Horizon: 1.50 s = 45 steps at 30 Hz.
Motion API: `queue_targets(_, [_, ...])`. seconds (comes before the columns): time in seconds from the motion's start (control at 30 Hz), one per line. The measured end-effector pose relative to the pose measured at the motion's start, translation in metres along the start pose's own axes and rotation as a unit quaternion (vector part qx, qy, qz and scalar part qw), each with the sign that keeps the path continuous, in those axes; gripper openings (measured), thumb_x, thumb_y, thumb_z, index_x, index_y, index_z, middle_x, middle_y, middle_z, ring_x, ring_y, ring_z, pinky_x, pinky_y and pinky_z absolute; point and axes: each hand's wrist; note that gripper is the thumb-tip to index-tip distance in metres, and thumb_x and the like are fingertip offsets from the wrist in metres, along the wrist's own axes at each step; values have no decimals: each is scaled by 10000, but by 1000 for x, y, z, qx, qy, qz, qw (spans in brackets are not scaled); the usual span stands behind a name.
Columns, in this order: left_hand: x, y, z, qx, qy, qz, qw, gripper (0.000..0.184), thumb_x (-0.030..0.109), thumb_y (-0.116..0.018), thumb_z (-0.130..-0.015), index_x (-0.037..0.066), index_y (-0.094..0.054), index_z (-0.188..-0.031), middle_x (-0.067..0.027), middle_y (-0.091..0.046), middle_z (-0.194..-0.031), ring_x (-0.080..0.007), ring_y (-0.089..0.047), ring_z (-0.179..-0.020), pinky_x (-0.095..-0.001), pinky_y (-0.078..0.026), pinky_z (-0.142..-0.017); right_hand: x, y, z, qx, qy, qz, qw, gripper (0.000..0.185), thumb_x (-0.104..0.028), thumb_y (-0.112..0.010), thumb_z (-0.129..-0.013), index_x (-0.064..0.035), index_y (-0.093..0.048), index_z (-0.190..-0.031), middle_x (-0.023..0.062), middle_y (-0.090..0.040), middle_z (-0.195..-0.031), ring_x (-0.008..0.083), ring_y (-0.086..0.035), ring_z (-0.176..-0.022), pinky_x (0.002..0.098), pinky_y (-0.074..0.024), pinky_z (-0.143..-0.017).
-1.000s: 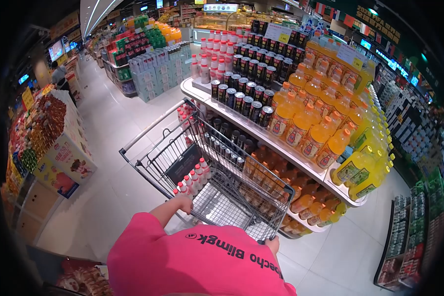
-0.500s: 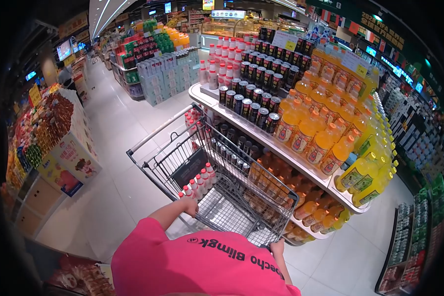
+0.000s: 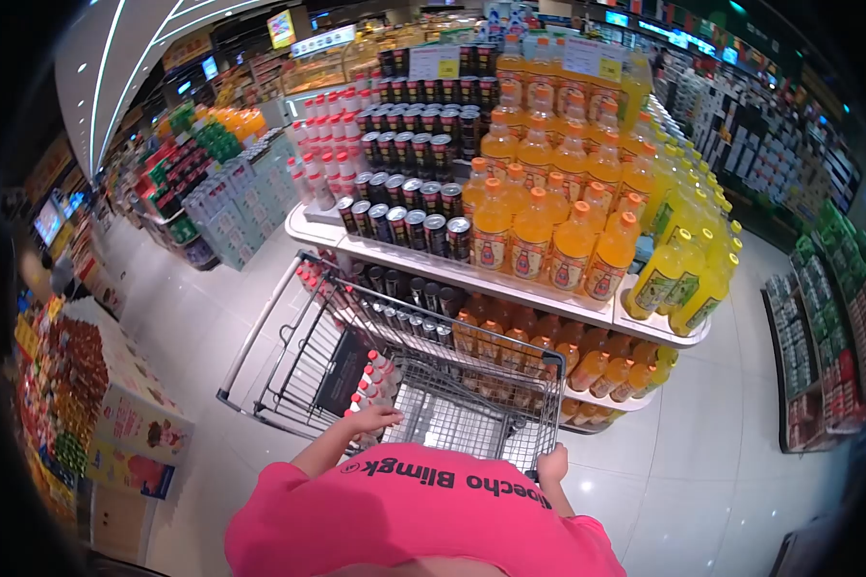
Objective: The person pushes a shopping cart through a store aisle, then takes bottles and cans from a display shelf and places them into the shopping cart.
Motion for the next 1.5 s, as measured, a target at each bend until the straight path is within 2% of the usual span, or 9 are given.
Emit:
queue_targets(0.17, [129, 73, -44, 65, -110, 151, 980, 637, 268, -692, -794, 17, -410, -1307, -148, -563, -1162, -230, -566, -1031, -331, -451, -873, -4, 5, 1, 1, 4, 25, 1000, 310, -125, -570, -680, 0, -563, -963, 191, -581, -972, 378, -578, -885, 429, -475, -779])
queue_targets(0.27, [217, 113, -79, 164, -270, 42, 948, 690, 200, -689, -783, -8, -331, -1334, -159, -533, -1175, -250, -534, -1078, -351, -432, -908, -9, 6, 7, 17, -15, 31, 999, 272, -122, -580, -664, -14, -576, -914, 183, -593, -954, 368, -589, -864, 436, -479, -762])
queue_targets(0.37, [289, 139, -124, 286, -406, -24, 868, 728, 190, -700, -747, -32, -319, -1326, -204, -478, -1222, -308, -488, -1134, -362, -388, -967, -22, 19, 14, 11, -20, 41, 999, 266, -131, -594, -660, -32, -581, -907, 179, -599, -928, 358, -595, -855, 436, -481, -751])
queue_targets(0.5, [354, 156, -191, 424, -361, -71, 828, 761, 194, -711, -707, -46, -311, -1309, -222, -458, -1202, -348, -444, -1148, -385, -352, -990, -24, 19, 15, 20, -27, 44, 998, 233, -141, -605, -658, -44, -585, -869, 170, -606, -881, 353, -596, -835, 429, -485, -736])
queue_targets(0.57, [381, 164, -202, 370, -367, -9, 854, 724, 209, -711, -712, -53, -341, -1276, -231, -442, -1222, -356, -439, -1146, -382, -357, -977, -23, 19, 15, 8, -42, 40, 998, 215, -144, -601, -665, -42, -586, -854, 167, -607, -867, 350, -597, -828, 425, -486, -732])
queue_targets(0.63, [387, 168, -230, 403, -371, -7, 837, 612, 221, -709, -723, -26, -416, -1200, -223, -497, -1174, -353, -491, -1092, -381, -401, -915, -25, 21, 18, 12, -43, 45, 998, 205, -144, -593, -671, -42, -588, -849, 164, -610, -862, 348, -597, -819, 426, -487, -727])
queue_targets(0.77, [394, 167, -246, 432, -387, 83, 811, 345, 237, -698, -754, 34, -524, -973, -113, -635, -833, -291, -619, -801, -364, -464, -738, -19, 15, 17, 39, -29, 47, 998, 199, -145, -579, -681, -44, -593, -851, 163, -613, -864, 345, -599, -809, 432, -488, -722])
queue_targets(1.0, [404, 153, -230, 495, -345, 47, 796, 348, 295, -708, -760, 40, -528, -913, -46, -629, -766, -213, -619, -731, -333, -459, -682, -24, 19, 15, 27, -42, 28, 998, 195, -164, -588, -666, -39, -608, -814, 180, -619, -837, 350, -602, -797, 437, -489, -719])
queue_targets(1.5, [398, 150, -231, 511, -369, 39, 776, 310, 267, -684, -766, 46, -521, -910, -84, -638, -774, -277, -628, -750, -368, -469, -660, -20, 14, 14, 33, -39, 25, 998, 195, -152, -578, -652, -20, -604, -793, 196, -619, -827, 363, -603, -787, 445, -490, -700])
Point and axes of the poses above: each hand's wrist, its own z-axis away from the middle knuckle, its own y-axis out of the back of the hand, x = y × z
